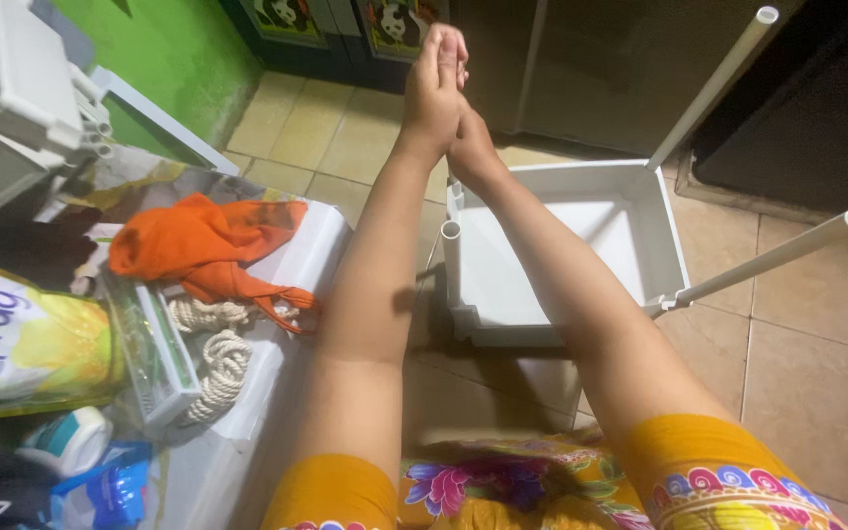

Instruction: The person wipes white plastic furniture parts with an orange cloth, then inserts white poles into the corners of a plastic tray to assemble a small stand or shelf.

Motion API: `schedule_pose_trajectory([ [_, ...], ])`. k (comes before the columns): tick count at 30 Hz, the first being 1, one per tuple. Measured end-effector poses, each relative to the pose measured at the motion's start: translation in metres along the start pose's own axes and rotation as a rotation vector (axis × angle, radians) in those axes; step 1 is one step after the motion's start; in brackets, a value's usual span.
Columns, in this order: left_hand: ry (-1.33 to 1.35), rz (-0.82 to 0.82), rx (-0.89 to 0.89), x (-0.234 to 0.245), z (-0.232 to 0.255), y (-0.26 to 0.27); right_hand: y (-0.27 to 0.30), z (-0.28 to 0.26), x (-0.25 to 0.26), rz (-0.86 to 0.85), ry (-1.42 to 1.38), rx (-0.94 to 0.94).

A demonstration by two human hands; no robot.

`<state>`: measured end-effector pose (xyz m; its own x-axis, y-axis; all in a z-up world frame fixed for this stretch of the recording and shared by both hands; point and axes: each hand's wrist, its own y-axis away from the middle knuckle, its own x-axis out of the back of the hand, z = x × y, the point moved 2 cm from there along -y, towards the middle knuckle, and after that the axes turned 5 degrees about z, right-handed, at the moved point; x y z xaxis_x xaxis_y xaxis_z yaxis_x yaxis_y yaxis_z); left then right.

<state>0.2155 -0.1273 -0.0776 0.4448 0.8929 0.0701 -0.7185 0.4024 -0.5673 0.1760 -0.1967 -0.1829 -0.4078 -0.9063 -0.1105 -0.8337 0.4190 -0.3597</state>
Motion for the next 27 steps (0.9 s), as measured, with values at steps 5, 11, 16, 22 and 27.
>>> schedule_pose_trajectory([
  [5,-0.147,-0.035,0.059,0.003,0.000,-0.004,-0.003,-0.023,-0.005,0.051,0.295,-0.089],
  [11,-0.325,-0.072,-0.039,0.013,0.048,-0.009,0.071,-0.122,0.044,0.064,0.708,0.157],
  [16,-0.435,-0.172,-0.336,0.004,0.179,0.002,0.183,-0.242,0.135,0.095,0.932,0.577],
  [22,0.186,-0.663,-0.119,-0.145,0.252,0.058,0.259,-0.273,0.231,0.605,0.818,0.557],
  [27,0.144,-0.787,0.022,-0.275,0.224,0.119,0.261,-0.196,0.260,0.284,0.243,-0.131],
])
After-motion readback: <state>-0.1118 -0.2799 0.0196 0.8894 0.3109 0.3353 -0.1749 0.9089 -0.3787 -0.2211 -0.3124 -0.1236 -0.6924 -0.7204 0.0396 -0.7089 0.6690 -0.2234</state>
